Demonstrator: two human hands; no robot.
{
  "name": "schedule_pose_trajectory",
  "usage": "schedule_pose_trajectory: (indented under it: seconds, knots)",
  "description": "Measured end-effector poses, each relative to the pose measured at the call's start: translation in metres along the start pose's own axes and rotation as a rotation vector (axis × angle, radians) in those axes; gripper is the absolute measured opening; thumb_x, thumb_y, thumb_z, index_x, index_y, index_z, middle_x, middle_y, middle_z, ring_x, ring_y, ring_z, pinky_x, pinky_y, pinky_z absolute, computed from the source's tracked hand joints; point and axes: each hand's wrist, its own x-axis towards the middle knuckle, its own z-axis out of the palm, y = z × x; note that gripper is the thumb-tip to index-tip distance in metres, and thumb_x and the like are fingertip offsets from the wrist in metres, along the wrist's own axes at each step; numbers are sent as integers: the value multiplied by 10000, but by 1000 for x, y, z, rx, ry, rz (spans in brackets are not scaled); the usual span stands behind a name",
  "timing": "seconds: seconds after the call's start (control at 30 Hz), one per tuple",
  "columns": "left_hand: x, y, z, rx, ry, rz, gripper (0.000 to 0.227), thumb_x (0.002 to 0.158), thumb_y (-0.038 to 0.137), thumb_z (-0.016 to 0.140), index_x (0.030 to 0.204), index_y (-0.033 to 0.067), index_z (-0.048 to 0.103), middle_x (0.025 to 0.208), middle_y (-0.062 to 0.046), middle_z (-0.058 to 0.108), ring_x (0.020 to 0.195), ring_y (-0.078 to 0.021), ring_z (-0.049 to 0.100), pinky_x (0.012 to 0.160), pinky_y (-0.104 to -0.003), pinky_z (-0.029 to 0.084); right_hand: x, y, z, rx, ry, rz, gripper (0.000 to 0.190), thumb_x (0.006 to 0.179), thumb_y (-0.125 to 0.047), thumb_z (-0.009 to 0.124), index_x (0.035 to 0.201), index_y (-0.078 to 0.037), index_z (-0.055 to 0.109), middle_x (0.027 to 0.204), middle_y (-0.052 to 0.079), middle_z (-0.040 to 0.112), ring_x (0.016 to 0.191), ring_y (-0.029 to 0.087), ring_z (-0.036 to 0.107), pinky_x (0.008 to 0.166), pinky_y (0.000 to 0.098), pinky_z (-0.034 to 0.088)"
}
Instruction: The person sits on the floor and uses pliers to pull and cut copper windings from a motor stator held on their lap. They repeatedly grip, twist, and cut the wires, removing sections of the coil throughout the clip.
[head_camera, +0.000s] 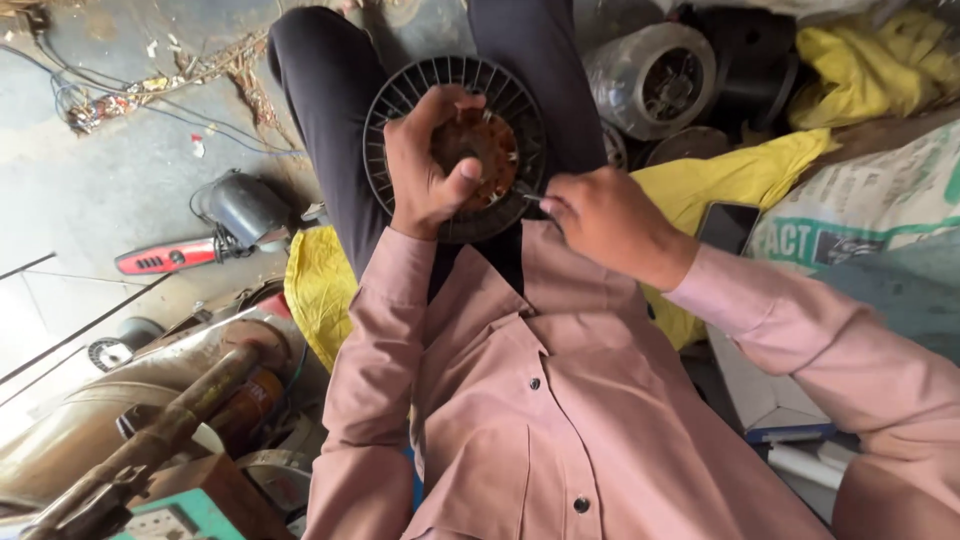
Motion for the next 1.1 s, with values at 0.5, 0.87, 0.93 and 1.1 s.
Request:
schedule_pose_trajectory:
  seconds: [0.5, 0.87, 0.93, 1.1]
  knots:
    - [2, -13, 1, -229, 0, 3, 1018, 832, 903, 528, 1100, -76, 611, 1021, -203, 771, 1009, -269, 784, 919, -347, 619, -3, 5, -5, 154, 101, -50, 151, 955, -108, 727, 989, 37, 755, 874, 194, 752, 723, 316, 737, 651, 367, 569]
    - [2, -14, 2, -165, -25, -1, 1014, 841, 918, 503, 1104, -56, 613, 1070, -184, 774, 1023, -256, 785, 928, -348, 622, 17, -3, -14, -12, 0, -69, 154, 972, -109, 716, 890, 15, 759, 780, 181, 733, 648, 294, 726, 633, 380, 574]
    - [3, -16, 2, -167, -16, -17, 1028, 831, 931, 475, 1108, -48, 619, 1063, -170, 779, 999, -245, 787, 908, -339, 625, 18, 7, -8, -110, -64, -65, 200, 985, -108, 712, 823, 1, 754, 729, 168, 723, 618, 275, 720, 616, 373, 568]
    - [11, -12, -4, -182, -35, 9, 991, 874, 890, 488, 1110, -64, 613, 1058, -186, 775, 1011, -272, 790, 927, -352, 618, 12, 16, 5, -177, 221, -428, 135, 942, -82, 732, 990, 43, 738, 704, 122, 664, 592, 271, 675, 529, 354, 528]
